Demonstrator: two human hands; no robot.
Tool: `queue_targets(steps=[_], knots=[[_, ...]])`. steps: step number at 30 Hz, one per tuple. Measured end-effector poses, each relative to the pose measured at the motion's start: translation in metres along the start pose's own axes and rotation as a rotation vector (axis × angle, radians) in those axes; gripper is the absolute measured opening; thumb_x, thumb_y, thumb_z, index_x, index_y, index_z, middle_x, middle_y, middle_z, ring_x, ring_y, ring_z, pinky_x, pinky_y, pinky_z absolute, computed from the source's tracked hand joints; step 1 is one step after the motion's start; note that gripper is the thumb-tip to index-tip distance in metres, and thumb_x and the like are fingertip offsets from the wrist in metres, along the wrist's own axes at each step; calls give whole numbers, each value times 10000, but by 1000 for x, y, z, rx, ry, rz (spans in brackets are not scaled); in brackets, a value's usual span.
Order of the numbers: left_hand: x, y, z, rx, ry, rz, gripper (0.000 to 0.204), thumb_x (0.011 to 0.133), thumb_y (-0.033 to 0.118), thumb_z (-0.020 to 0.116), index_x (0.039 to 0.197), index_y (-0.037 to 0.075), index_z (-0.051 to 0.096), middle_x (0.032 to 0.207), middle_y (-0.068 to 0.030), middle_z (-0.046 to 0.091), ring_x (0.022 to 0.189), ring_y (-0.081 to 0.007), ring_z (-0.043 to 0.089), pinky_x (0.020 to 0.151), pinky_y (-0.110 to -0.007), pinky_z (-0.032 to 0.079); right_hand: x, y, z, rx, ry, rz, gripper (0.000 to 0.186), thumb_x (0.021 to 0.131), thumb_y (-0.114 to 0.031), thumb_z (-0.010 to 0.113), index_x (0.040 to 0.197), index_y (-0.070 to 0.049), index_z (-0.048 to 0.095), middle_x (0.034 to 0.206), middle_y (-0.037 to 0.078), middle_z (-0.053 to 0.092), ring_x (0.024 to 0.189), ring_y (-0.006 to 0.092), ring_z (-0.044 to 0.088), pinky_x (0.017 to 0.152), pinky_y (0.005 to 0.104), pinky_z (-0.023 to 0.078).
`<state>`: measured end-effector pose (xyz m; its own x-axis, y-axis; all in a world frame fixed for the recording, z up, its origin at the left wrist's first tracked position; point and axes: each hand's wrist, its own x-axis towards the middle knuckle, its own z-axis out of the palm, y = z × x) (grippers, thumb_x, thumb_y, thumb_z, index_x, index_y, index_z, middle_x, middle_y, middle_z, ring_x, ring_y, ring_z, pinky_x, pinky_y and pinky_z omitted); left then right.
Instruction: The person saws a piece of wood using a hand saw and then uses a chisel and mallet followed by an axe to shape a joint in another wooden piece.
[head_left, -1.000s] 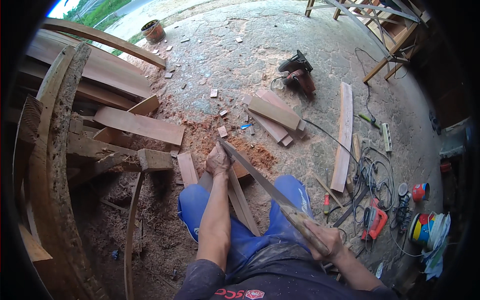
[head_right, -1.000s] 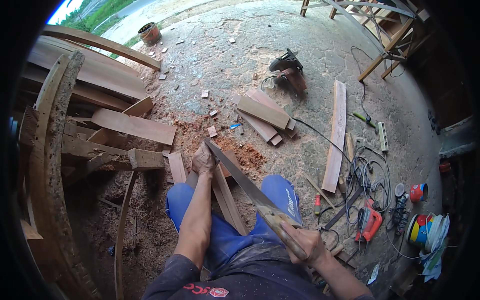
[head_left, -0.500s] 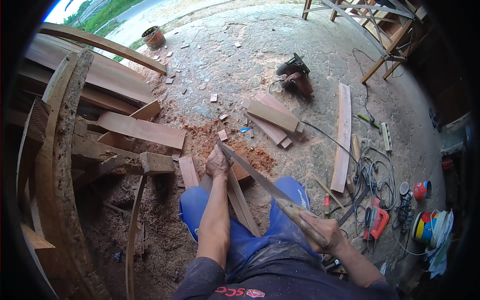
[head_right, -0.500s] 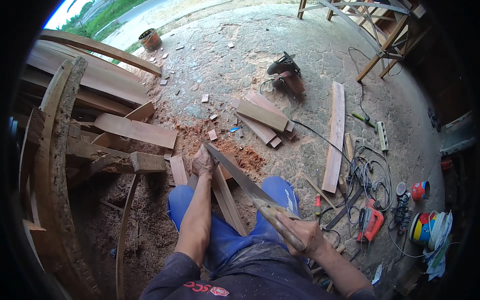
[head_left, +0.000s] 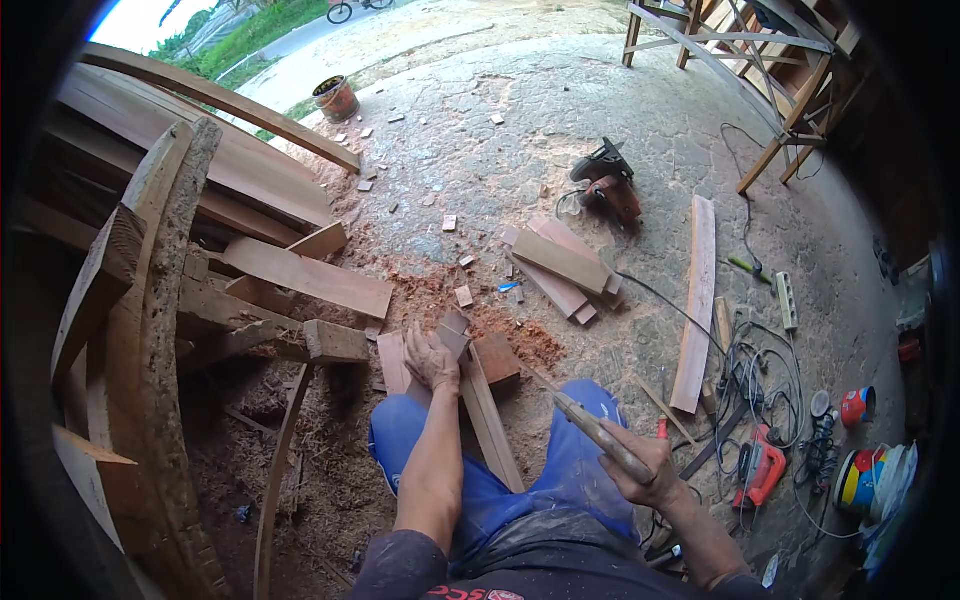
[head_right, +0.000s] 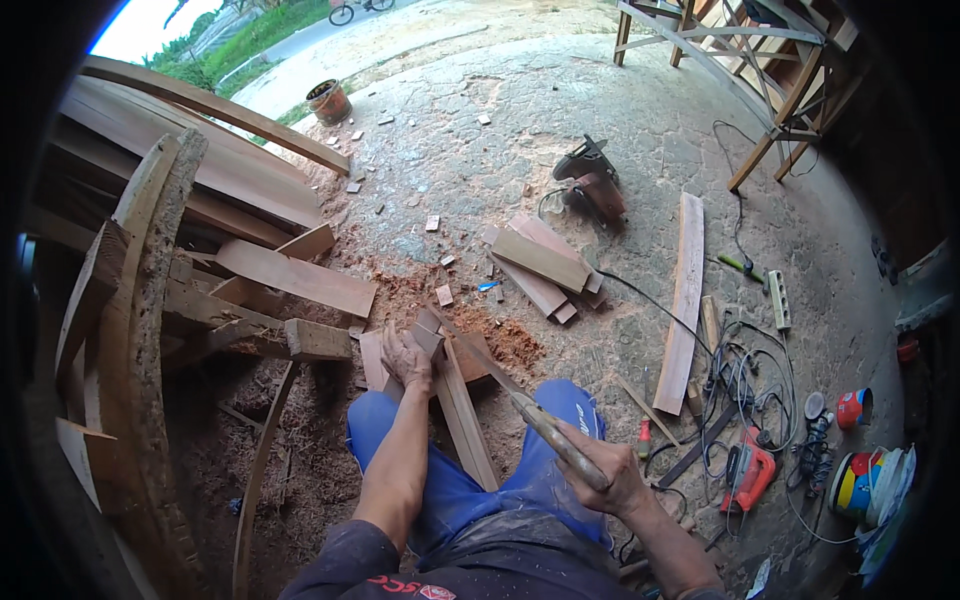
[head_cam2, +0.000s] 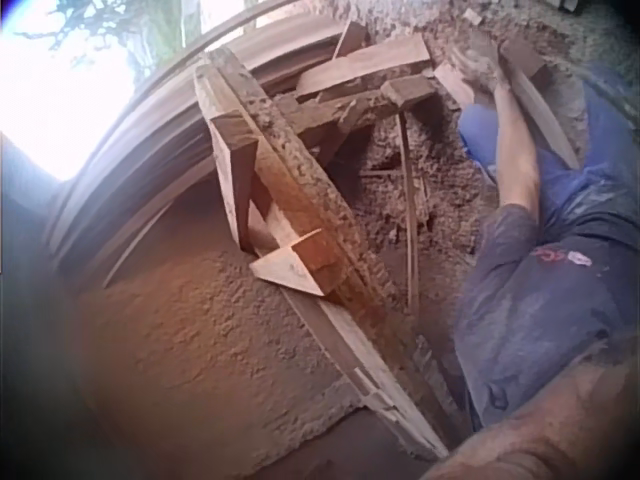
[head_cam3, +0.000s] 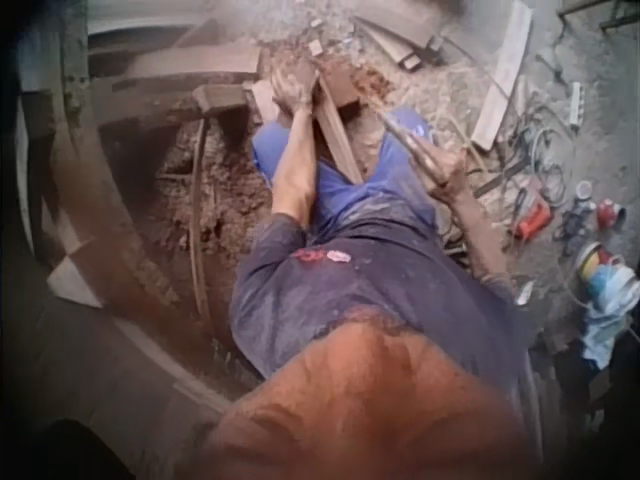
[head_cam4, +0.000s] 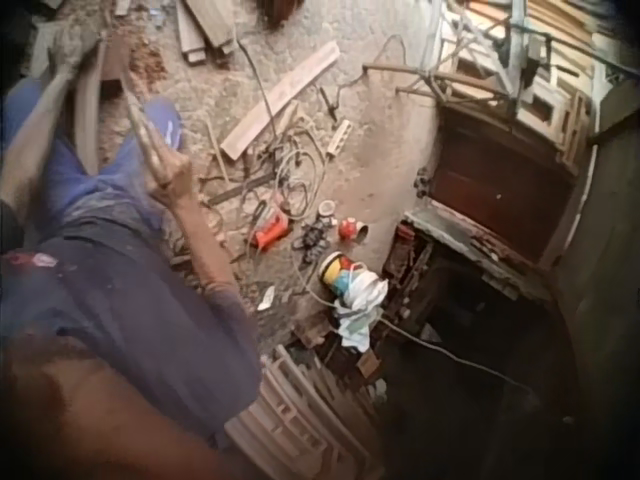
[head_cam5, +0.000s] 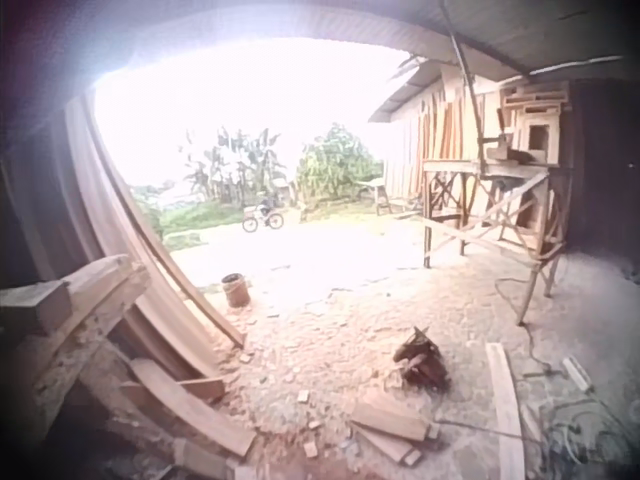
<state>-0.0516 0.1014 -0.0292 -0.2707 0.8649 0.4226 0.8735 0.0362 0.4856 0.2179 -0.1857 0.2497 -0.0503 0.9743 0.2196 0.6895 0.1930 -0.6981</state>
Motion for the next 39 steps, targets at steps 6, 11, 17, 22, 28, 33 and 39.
queue_targets(steps=[6, 11, 17, 22, 28, 33, 39], knots=[[-81, 18, -18, -308, 30, -1019, 827, 947, 319, 684, 1573, -31, 272, 1578, -304, 373, 1448, -452, 376, 1222, -462, 287, -5, 2, 31, 104, 198, 50, 509, 788, -63, 790, 1266, 55, 659, 942, 201, 755, 726, 296, 752, 646, 356, 597], [-77, -29, -8, -982, 249, -1623, 839, 916, 554, 679, 1528, 41, 421, 1575, -151, 450, 1396, -345, 483, 1168, -489, 353, -22, 14, 34, 51, 178, -38, 489, 792, -55, 786, 1265, 4, 677, 1128, 234, 729, 767, 294, 762, 631, 369, 601], [-68, -46, -20, -1601, 265, -1613, 491, 988, 399, 672, 1359, 90, 582, 1314, -91, 656, 1174, -304, 644, 1001, -476, 531, -37, 27, 25, -45, 260, -85, 492, 806, -63, 785, 1277, 6, 658, 1070, 229, 740, 796, 329, 768, 665, 376, 618], [-16, 17, -56, -1571, -62, -1125, 314, 931, 131, 763, 1216, 71, 646, 1144, -98, 702, 1032, -262, 689, 871, -431, 595, -35, 43, 23, -84, 398, -227, 553, 843, -22, 748, 1369, -70, 584, 1229, 292, 671, 922, 433, 747, 704, 427, 628], [64, 67, -89, -1358, -405, -395, 226, 1004, 243, 675, 1061, 26, 691, 984, -57, 690, 874, -189, 630, 836, -307, 503, -39, 39, 14, -159, 415, -144, 590, 844, -5, 737, 1403, -53, 556, 1235, 310, 660, 976, 436, 739, 729, 445, 631], [96, 41, -87, -283, 112, 340, 545, 1075, 451, 463, 901, -22, 671, 862, -238, 683, 818, -331, 655, 744, -412, 492, -40, 15, 4, -148, 394, -23, 496, 880, -66, 681, 1369, -4, 625, 1248, 293, 679, 1089, 409, 711, 902, 425, 571], [93, 38, -79, -214, -605, 78, 715, 1062, 626, 319, 1009, 0, 659, 956, -275, 685, 950, -465, 647, 792, -517, 491, -49, 27, 15, -75, 438, -26, 454, 877, -75, 696, 1322, -3, 645, 1237, 294, 678, 1067, 425, 715, 884, 443, 581]])
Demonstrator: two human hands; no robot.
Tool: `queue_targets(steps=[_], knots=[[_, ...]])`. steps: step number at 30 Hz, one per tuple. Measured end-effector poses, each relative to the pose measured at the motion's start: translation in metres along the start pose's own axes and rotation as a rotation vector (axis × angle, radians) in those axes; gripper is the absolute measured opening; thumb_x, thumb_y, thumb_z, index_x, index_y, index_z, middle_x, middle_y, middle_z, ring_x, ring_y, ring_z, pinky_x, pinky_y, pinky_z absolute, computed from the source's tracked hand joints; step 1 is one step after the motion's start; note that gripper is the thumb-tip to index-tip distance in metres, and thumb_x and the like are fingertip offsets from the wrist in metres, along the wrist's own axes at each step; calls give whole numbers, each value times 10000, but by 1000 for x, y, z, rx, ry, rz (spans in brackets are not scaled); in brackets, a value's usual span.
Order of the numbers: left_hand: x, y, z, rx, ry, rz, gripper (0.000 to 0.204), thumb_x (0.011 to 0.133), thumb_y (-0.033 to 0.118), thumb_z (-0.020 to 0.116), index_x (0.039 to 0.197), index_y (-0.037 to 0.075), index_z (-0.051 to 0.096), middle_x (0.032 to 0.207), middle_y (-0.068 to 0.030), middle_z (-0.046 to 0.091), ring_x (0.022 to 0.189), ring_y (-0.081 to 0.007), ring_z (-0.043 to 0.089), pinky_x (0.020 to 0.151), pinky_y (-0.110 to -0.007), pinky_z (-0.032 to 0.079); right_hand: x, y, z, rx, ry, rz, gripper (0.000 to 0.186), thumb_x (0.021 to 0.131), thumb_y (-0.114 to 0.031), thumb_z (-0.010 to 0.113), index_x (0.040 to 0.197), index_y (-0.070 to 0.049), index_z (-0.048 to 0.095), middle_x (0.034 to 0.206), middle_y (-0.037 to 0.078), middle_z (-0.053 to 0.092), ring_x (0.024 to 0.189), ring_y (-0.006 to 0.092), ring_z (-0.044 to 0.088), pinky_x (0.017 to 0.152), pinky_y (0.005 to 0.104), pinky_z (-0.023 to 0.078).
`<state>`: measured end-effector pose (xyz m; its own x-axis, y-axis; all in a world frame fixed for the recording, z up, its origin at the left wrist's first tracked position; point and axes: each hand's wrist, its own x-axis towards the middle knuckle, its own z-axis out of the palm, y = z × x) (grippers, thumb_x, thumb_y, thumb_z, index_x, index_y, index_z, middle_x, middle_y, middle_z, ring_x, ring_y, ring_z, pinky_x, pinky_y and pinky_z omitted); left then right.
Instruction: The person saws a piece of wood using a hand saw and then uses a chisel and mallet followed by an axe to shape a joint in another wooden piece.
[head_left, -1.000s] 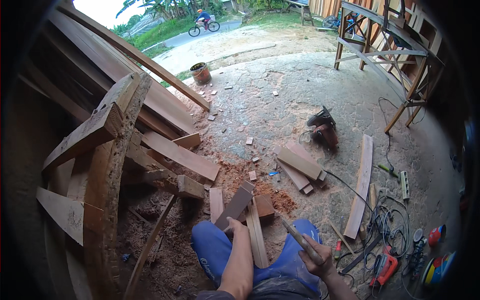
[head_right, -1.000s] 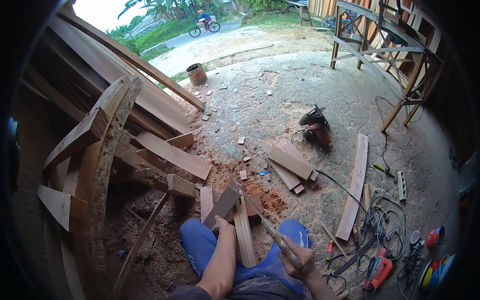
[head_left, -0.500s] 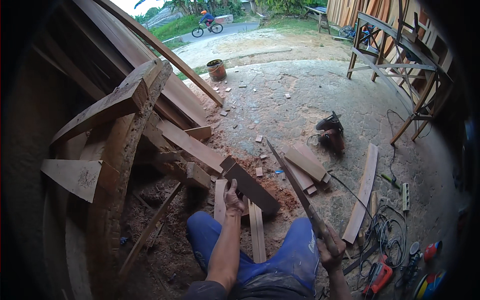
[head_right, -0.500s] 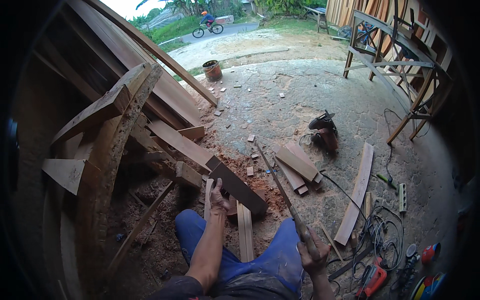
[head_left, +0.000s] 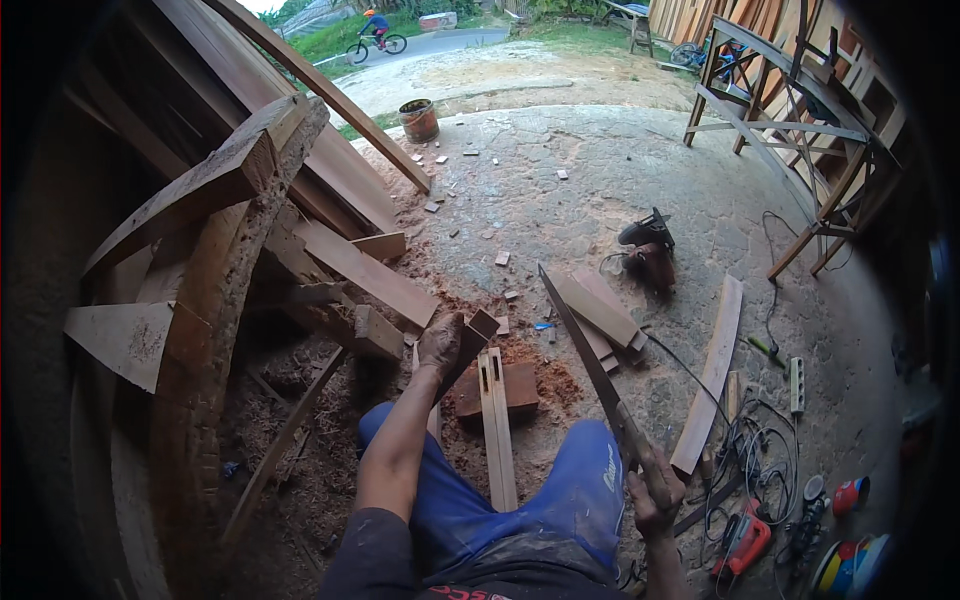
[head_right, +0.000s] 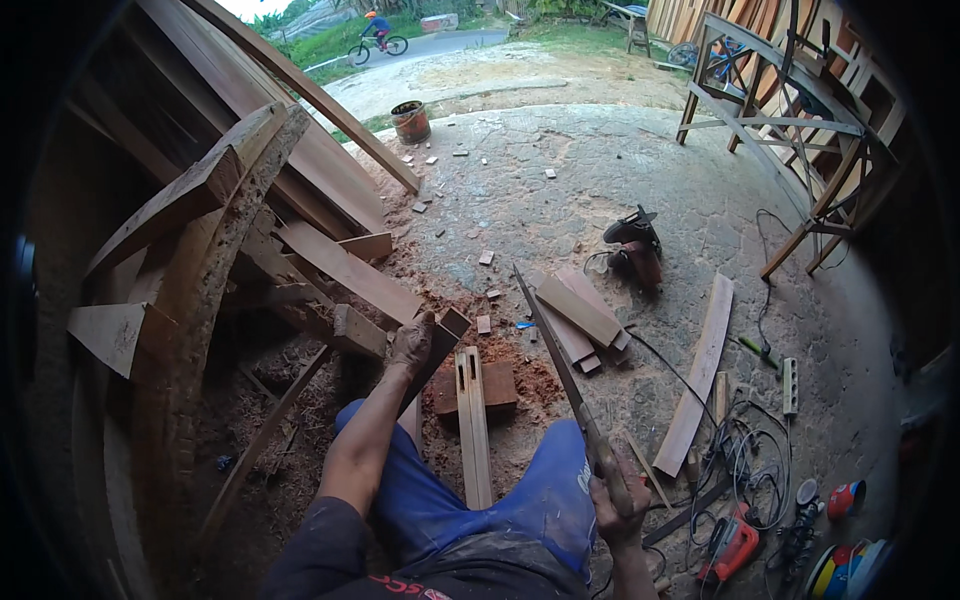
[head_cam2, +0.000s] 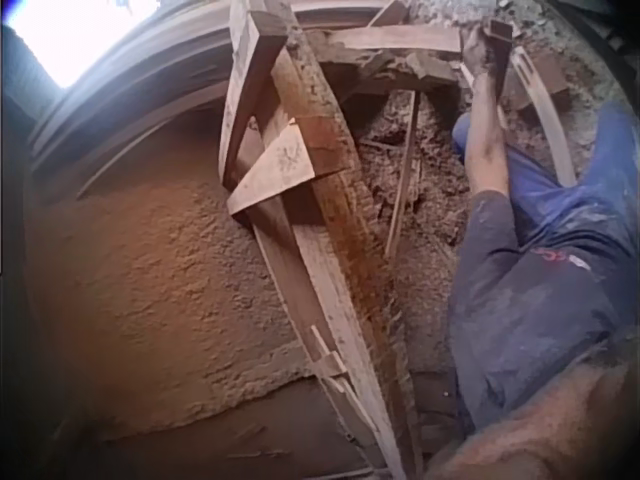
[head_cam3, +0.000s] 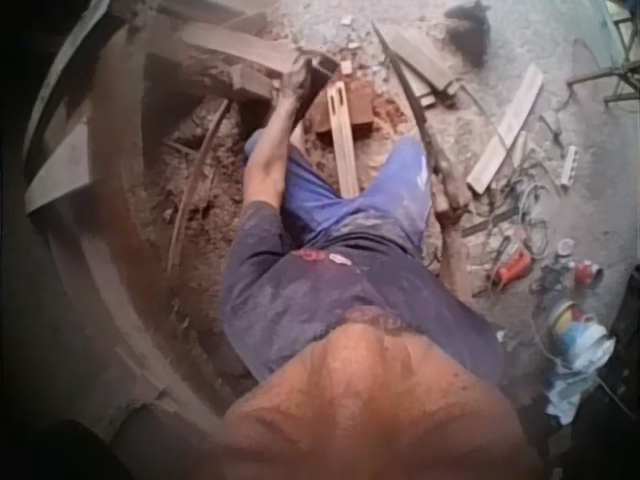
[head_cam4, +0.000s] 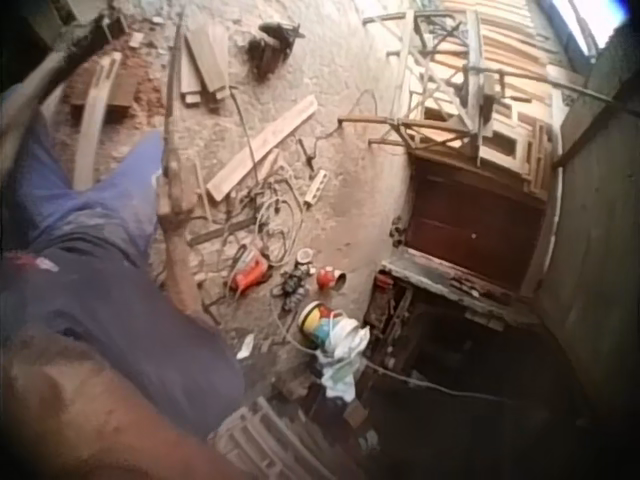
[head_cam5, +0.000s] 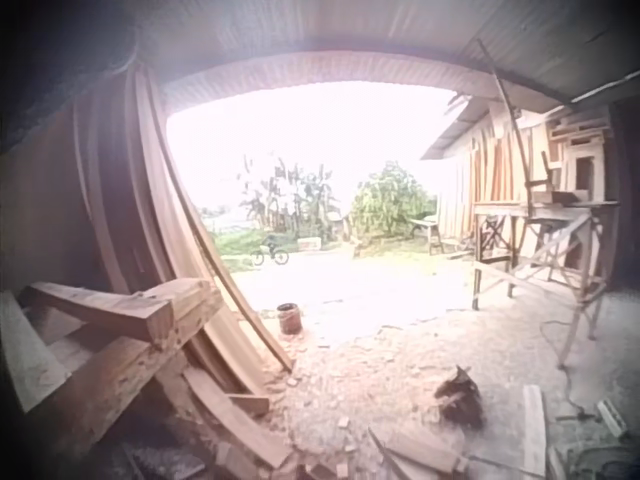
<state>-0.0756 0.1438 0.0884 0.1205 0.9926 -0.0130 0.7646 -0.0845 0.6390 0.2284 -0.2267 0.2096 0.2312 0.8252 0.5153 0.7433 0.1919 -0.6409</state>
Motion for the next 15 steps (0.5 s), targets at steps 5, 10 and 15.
queue_targets(steps=[5, 10, 15], knots=[[-24, -60, 48, 4, -213, 104, 641, 1070, 603, 304, 1159, 99, 691, 1170, -220, 694, 1145, -419, 628, 979, -481, 475, 7, -11, 13, -41, -116, -32, 445, 855, -54, 743, 1282, 5, 630, 1209, 287, 687, 966, 434, 743, 790, 445, 620], [-22, -43, 82, 13, -51, 161, 457, 1051, 477, 473, 1292, 153, 686, 1203, -188, 679, 1162, -387, 624, 997, -494, 477, 5, -18, 31, 90, -132, 72, 442, 844, -74, 761, 1256, 52, 662, 1164, 240, 723, 841, 324, 769, 697, 365, 611], [-20, -30, 94, 76, 44, 100, 374, 983, 408, 592, 1233, 159, 717, 1158, -167, 680, 1100, -362, 633, 936, -505, 484, 4, -24, 49, 32, -242, 9, 472, 845, -46, 750, 1301, 10, 642, 1222, 249, 698, 900, 362, 759, 728, 380, 611]])
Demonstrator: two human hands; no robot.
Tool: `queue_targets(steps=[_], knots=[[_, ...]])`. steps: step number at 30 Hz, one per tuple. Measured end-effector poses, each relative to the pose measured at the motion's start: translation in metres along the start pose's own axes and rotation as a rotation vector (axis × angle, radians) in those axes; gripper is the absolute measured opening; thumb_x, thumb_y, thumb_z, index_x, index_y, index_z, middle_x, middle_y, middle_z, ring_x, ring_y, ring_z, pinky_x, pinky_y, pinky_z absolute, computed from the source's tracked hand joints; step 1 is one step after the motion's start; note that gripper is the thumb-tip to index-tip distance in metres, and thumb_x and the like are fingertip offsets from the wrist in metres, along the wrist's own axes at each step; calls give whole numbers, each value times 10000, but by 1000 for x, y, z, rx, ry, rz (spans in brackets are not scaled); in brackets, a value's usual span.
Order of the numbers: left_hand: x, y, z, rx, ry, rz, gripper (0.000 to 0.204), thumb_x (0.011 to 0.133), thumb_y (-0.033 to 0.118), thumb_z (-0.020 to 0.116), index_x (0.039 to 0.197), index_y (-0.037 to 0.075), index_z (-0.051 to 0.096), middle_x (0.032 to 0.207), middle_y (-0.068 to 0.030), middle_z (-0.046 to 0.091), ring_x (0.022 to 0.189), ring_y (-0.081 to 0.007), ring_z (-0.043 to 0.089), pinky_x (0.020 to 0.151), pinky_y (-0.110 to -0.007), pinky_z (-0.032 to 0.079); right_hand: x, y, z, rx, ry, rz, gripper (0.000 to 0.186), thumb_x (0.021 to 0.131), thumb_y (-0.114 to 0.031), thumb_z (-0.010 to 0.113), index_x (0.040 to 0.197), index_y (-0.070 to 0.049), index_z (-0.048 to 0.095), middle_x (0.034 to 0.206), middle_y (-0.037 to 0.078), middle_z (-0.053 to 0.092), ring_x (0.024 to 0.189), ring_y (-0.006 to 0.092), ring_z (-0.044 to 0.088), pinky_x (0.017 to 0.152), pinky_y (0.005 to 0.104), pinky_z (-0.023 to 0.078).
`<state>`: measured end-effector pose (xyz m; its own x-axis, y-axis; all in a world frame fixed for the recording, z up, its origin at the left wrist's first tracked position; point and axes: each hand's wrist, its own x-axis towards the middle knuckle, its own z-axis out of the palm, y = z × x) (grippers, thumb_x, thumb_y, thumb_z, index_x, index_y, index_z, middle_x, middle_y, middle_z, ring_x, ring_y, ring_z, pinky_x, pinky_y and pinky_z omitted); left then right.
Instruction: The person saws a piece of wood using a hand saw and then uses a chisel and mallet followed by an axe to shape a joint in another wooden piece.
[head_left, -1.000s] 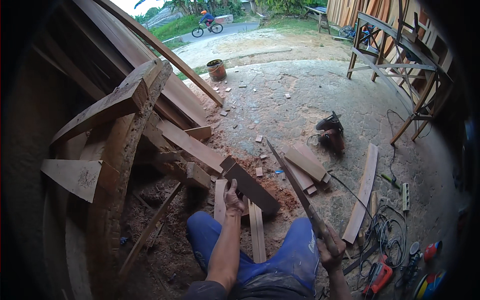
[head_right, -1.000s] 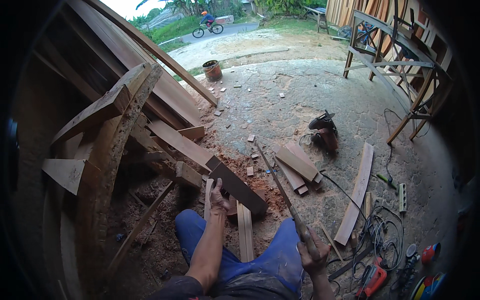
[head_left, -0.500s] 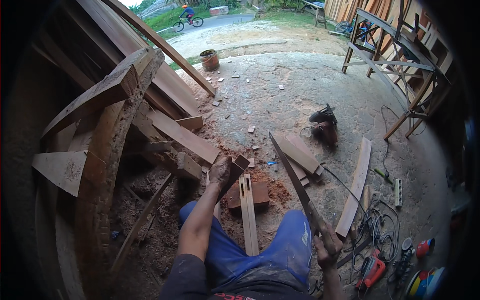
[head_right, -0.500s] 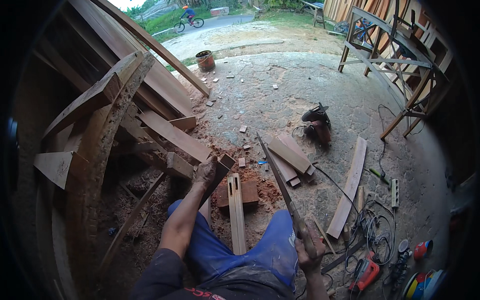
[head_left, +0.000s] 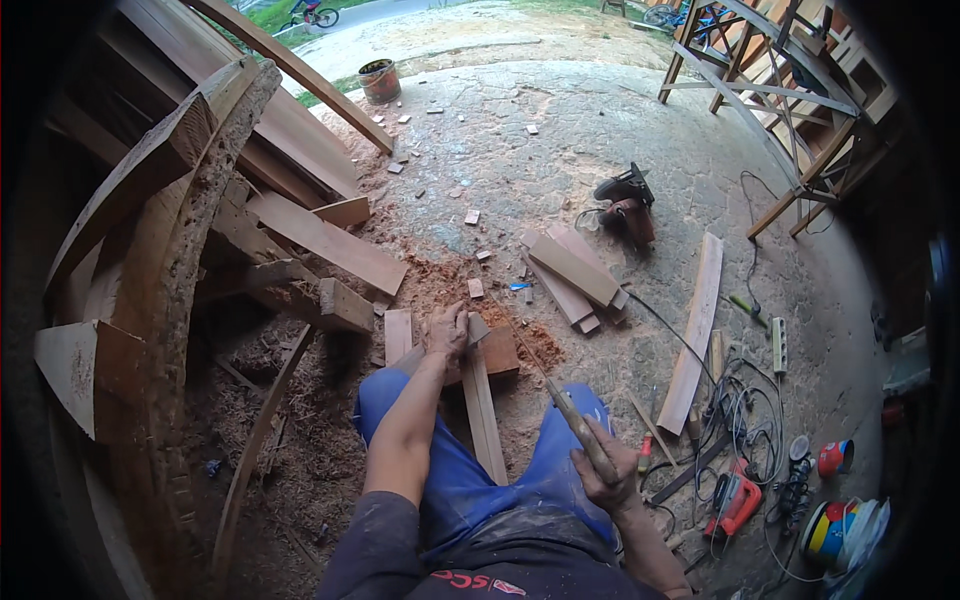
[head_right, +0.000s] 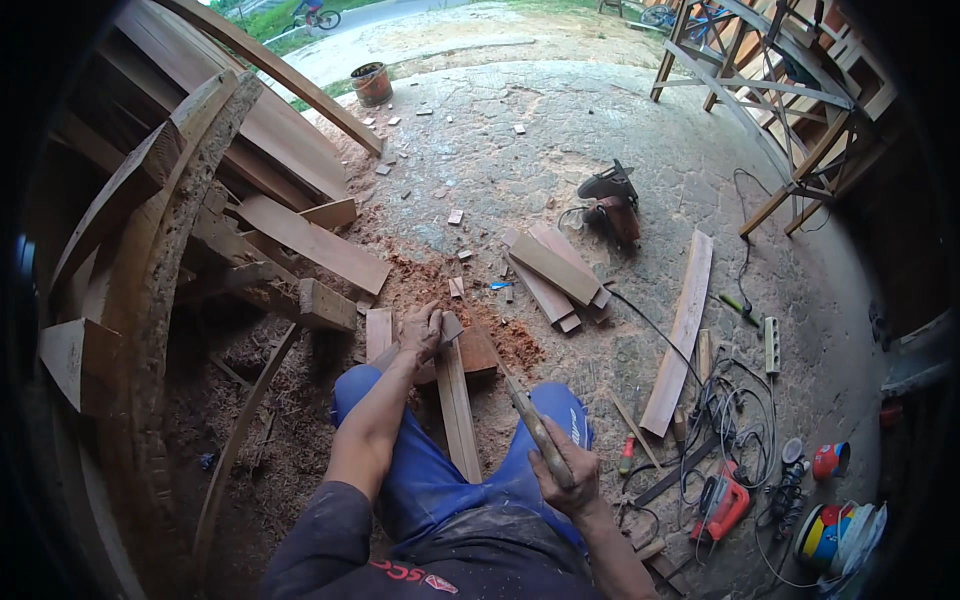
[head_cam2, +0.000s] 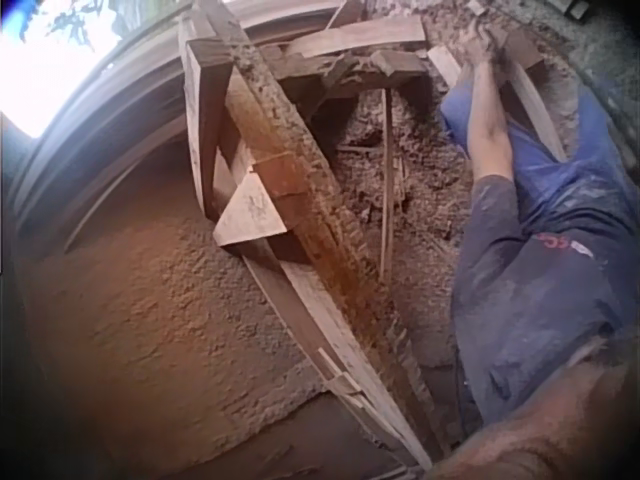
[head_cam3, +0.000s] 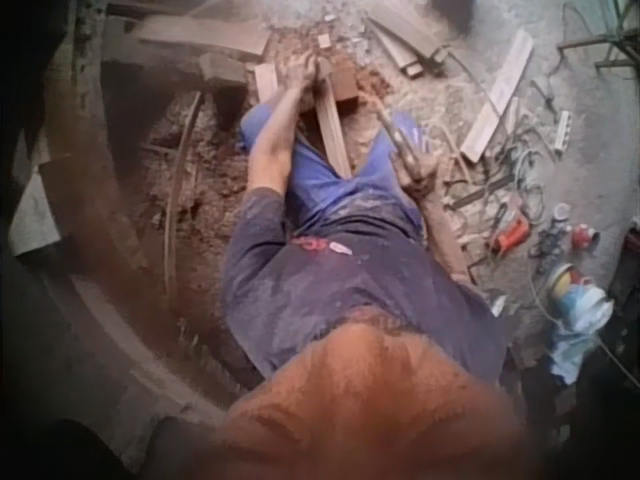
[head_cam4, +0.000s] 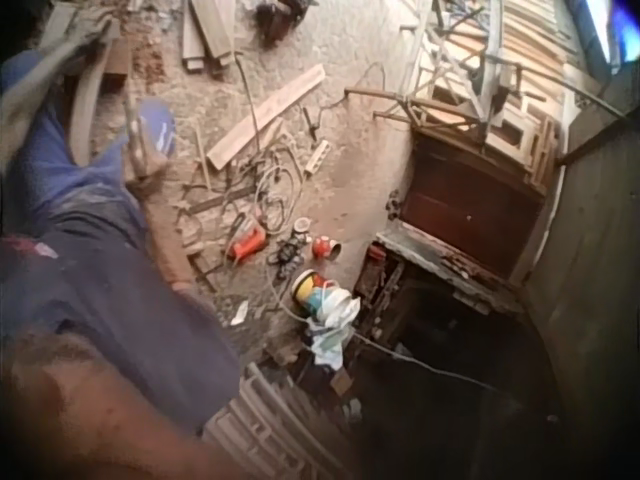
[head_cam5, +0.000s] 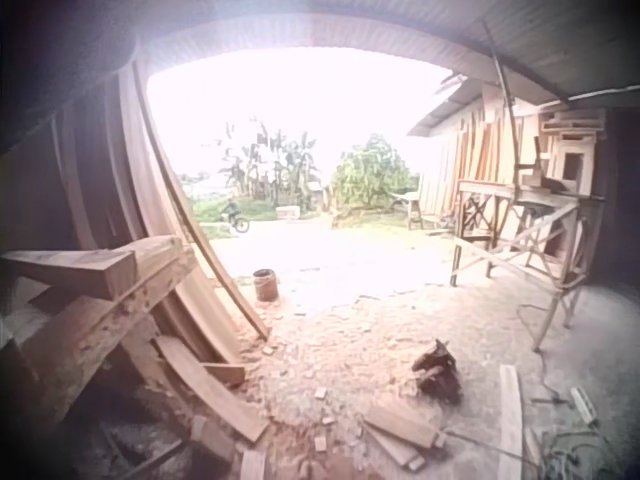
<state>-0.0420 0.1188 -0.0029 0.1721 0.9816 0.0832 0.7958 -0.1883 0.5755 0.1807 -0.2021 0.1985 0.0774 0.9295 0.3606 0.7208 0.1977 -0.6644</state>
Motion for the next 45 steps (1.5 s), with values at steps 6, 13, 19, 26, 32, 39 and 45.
queue_targets(steps=[6, 13, 19, 26, 32, 39, 45], knots=[[16, 8, 11, -6, 21, -136, 345, 1002, 463, 534, 1090, 223, 765, 1077, -94, 720, 1107, -327, 629, 958, -492, 438, 16, -15, 8, -9, 14, -91, 464, 817, -43, 770, 1261, 27, 657, 1162, 235, 716, 779, 324, 757, 627, 359, 601], [2, 23, 17, -50, 200, -74, 312, 1000, 405, 514, 1077, 206, 743, 1022, -127, 744, 1030, -348, 660, 943, -496, 440, 26, -23, 14, -51, 11, -137, 461, 786, -20, 763, 1227, 67, 661, 1133, 224, 726, 764, 308, 759, 629, 363, 603], [10, 20, 20, 19, 84, -131, 293, 987, 389, 509, 1062, 189, 711, 956, -136, 727, 937, -365, 686, 872, -523, 460, 29, -25, 13, -142, -40, -239, 447, 779, -12, 763, 1207, 71, 666, 1125, 214, 730, 757, 302, 759, 624, 359, 608], [8, 22, 22, 2, 165, -82, 304, 988, 404, 514, 1103, 205, 713, 943, -132, 714, 947, -353, 680, 840, -525, 445, 28, -20, 6, -169, -119, -193, 428, 789, -18, 768, 1195, 72, 668, 1102, 210, 733, 768, 303, 762, 625, 358, 613], [6, 21, 19, 45, 100, -78, 300, 988, 425, 538, 1096, 217, 725, 953, -104, 701, 1004, -305, 657, 857, -493, 434, 35, -18, 1, -140, -146, -174, 437, 801, -26, 768, 1209, 83, 656, 1107, 223, 731, 804, 308, 770, 649, 355, 619], [8, 22, 22, 57, 112, -93, 301, 983, 436, 550, 1062, 214, 739, 986, -72, 706, 1030, -287, 645, 877, -478, 426, 39, -23, -4, -101, -162, -140, 492, 811, -30, 770, 1265, 85, 621, 1130, 237, 726, 810, 312, 771, 669, 353, 623], [6, 22, 22, 67, 138, -76, 301, 985, 423, 548, 1052, 199, 737, 1002, -66, 711, 1035, -277, 643, 882, -467, 422, 48, -28, -10, -89, -160, -172, 531, 806, -22, 769, 1298, 86, 600, 1131, 229, 732, 831, 311, 773, 680, 357, 628]])
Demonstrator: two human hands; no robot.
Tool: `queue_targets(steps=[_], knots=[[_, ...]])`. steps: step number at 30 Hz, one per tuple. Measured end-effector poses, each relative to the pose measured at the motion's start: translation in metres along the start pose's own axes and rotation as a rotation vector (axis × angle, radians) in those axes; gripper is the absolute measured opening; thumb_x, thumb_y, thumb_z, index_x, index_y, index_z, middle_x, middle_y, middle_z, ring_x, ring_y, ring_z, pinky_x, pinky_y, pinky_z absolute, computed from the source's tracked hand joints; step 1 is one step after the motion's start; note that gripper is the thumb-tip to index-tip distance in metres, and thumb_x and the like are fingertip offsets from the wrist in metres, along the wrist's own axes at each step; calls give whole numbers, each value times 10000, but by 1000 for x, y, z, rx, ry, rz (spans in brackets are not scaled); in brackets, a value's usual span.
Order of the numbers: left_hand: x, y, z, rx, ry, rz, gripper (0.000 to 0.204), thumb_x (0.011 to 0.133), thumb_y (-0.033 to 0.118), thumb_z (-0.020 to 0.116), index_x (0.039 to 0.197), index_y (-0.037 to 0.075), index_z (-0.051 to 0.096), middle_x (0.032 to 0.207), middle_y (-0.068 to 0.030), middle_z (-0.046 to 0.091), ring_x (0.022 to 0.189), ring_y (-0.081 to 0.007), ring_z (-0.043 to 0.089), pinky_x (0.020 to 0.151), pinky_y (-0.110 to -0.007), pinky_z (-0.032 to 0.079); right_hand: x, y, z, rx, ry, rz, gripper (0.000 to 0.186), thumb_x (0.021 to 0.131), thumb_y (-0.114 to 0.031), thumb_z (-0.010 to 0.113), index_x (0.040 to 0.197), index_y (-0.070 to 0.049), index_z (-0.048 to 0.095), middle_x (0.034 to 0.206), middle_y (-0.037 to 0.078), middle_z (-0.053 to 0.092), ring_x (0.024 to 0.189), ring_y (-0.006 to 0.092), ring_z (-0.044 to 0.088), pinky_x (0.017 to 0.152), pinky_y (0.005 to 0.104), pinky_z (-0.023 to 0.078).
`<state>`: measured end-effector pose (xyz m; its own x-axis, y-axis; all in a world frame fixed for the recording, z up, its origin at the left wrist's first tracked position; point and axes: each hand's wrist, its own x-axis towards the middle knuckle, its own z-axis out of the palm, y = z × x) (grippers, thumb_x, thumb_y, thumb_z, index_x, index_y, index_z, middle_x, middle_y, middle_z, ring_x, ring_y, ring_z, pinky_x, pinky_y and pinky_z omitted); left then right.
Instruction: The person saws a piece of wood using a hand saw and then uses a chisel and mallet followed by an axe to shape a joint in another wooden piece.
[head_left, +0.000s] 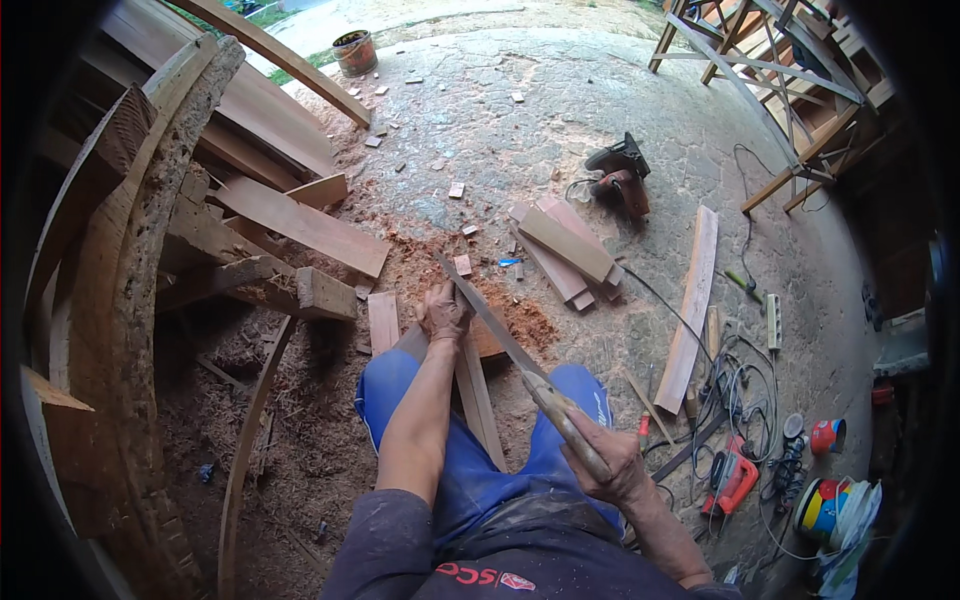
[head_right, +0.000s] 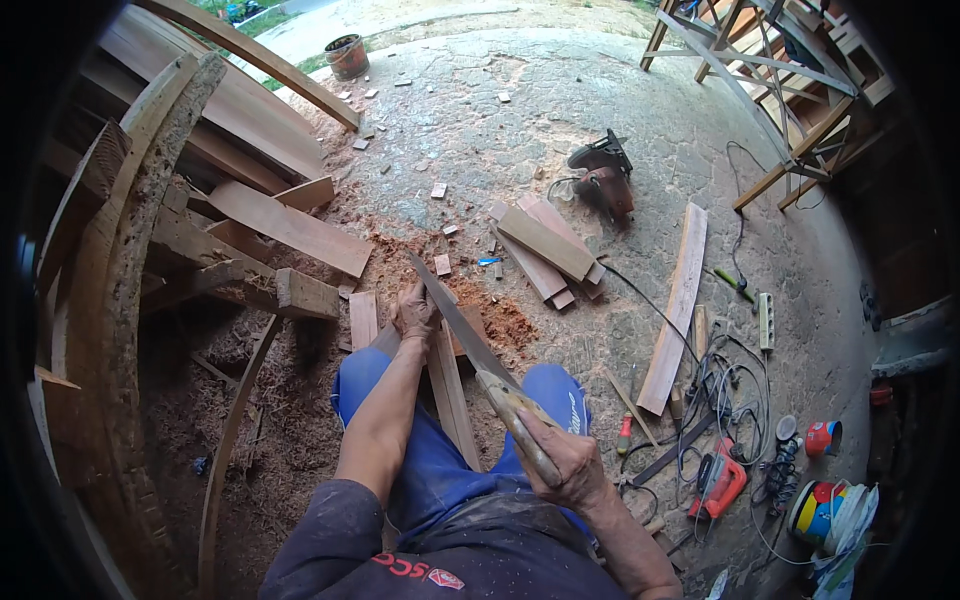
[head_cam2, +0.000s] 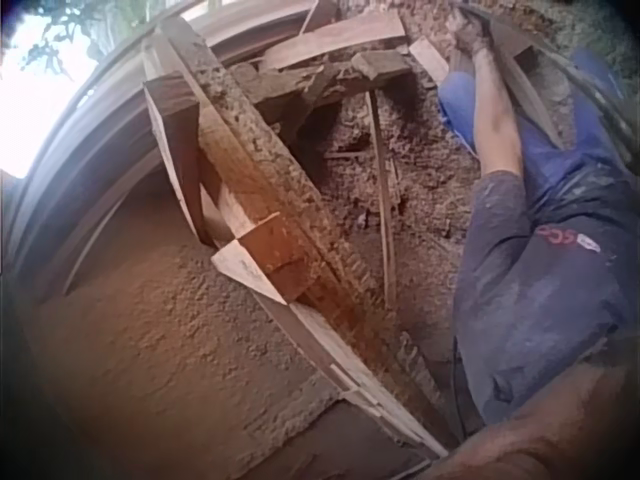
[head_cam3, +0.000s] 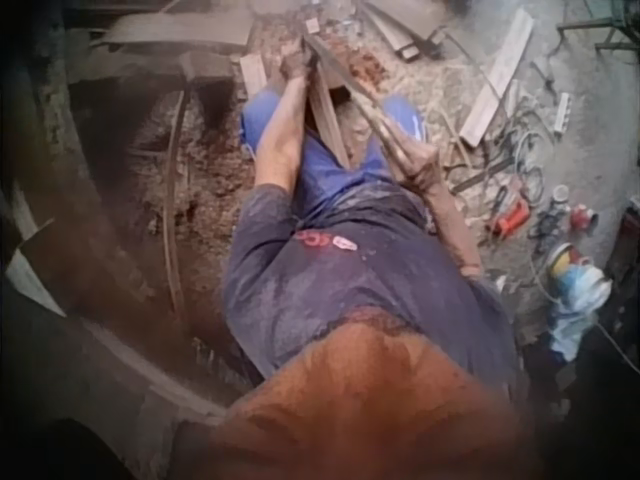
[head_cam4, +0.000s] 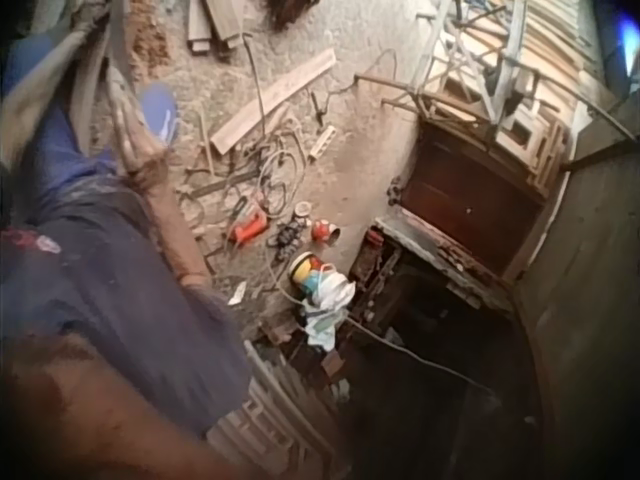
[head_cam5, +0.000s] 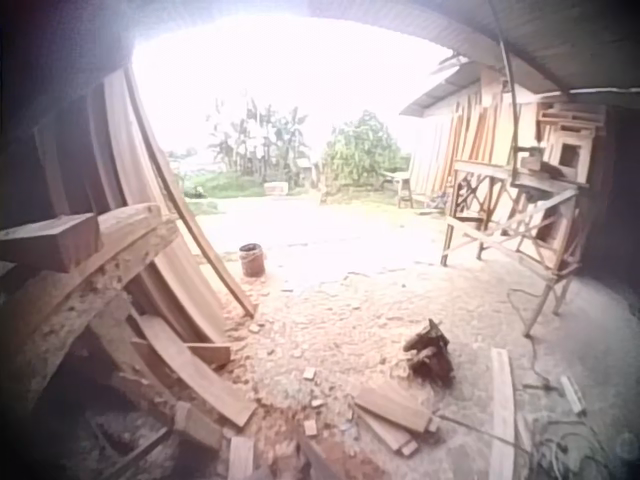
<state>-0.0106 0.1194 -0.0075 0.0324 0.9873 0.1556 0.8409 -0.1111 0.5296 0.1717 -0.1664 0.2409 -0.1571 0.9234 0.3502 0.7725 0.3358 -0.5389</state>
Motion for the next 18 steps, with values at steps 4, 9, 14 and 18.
queue_targets(steps=[4, 9, 14, 18], knots=[[-1, 3, -2, 9, -13, 4, 281, 975, 409, 558, 1031, 198, 734, 990, -71, 708, 1034, -277, 644, 873, -466, 422, 2, 2, 6, 52, 3, 46, 531, 813, -26, 762, 1310, 71, 600, 1094, 223, 741, 837, 315, 770, 690, 358, 623], [5, 6, -2, -13, -11, 29, 256, 966, 390, 564, 1012, 205, 735, 972, -69, 707, 1000, -285, 656, 851, -463, 427, 48, 35, 57, 116, -7, 133, 525, 827, -35, 752, 1326, 38, 603, 1088, 199, 748, 843, 301, 766, 714, 350, 617], [0, -1, 1, -23, 42, 28, 255, 956, 379, 572, 996, 187, 734, 963, -79, 703, 965, -298, 666, 836, -479, 443, 12, 4, 5, 88, -2, 138, 486, 817, -17, 721, 1293, 33, 638, 1168, 196, 736, 922, 310, 765, 737, 350, 624], [1, -3, 2, -39, 35, 4, 255, 941, 373, 581, 991, 173, 730, 955, -88, 697, 962, -310, 664, 840, -487, 454, -12, -1, -14, -4, 23, 48, 512, 783, -5, 752, 1281, 41, 641, 1197, 177, 731, 845, 284, 776, 634, 349, 616]])
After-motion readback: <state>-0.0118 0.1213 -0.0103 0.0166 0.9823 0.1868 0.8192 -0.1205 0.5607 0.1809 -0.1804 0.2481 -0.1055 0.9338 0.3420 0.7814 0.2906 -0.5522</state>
